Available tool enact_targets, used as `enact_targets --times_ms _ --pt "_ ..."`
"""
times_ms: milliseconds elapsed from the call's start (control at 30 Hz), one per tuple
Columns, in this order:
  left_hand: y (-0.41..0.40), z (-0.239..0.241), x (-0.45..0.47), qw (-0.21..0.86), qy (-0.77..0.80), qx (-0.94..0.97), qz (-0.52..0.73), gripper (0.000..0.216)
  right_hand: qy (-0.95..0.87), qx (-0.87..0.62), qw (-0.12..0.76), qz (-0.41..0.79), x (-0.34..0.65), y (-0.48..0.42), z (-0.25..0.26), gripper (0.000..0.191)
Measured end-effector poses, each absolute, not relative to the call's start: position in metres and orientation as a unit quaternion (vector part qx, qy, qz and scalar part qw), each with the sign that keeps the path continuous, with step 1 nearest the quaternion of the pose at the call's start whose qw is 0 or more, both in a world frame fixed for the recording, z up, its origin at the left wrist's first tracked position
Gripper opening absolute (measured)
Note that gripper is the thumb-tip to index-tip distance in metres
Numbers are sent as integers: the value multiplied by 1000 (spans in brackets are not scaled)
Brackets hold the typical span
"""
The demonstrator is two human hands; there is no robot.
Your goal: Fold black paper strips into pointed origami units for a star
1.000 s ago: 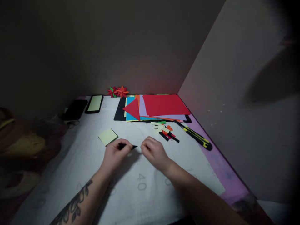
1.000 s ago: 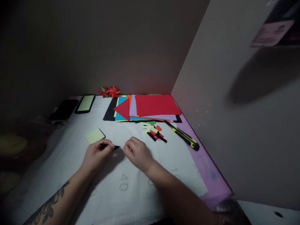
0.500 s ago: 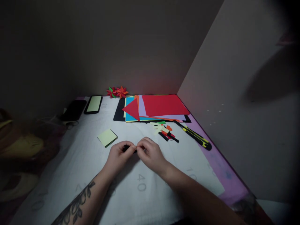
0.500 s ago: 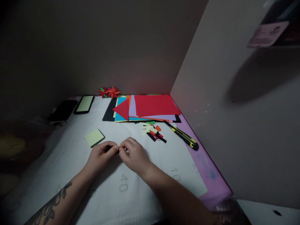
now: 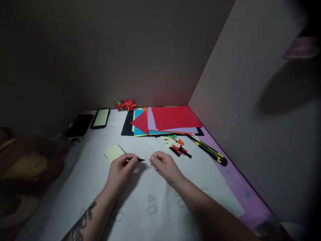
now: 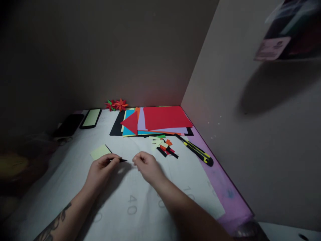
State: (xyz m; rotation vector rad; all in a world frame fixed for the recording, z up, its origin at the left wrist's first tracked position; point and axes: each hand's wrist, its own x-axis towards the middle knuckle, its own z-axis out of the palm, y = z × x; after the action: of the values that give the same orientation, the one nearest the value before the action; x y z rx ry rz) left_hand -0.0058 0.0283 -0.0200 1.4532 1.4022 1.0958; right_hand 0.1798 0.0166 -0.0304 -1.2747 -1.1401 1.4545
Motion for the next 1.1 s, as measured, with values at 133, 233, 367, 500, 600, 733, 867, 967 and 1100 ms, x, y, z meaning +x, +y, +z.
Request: enact_targets --times_ms 133,233,367,500,600,733,867,967,1100 --pt "24 -19 -2 354 445 694 442 10 -296 -427 390 760 170 12 -27 26" --pt "23 -23 -1 367 432 700 434 12 -290 -430 423 743 168 10 -27 29" --pt "24 -28 4 483 470 575 464 60 -352 -474 478 650 169 11 -31 25" --pt "24 -24 9 573 470 505 443 58 -450 -499 474 569 170 10 -35 19" --pt "22 -19 11 580 488 495 426 51 -493 -514 462 529 169 10 -34 11" --pt "18 -16 14 615 487 503 363 46 -482 -521 484 511 170 12 -36 7" --pt "17 -19 16 643 478 491 342 33 -469 -506 504 519 171 16 -42 7" --pt "18 -21 16 659 479 454 361 25 -490 -493 492 525 172 15 -43 5" --pt "18 -19 15 654 488 438 377 25 -542 -485 454 515 172 14 -43 16"
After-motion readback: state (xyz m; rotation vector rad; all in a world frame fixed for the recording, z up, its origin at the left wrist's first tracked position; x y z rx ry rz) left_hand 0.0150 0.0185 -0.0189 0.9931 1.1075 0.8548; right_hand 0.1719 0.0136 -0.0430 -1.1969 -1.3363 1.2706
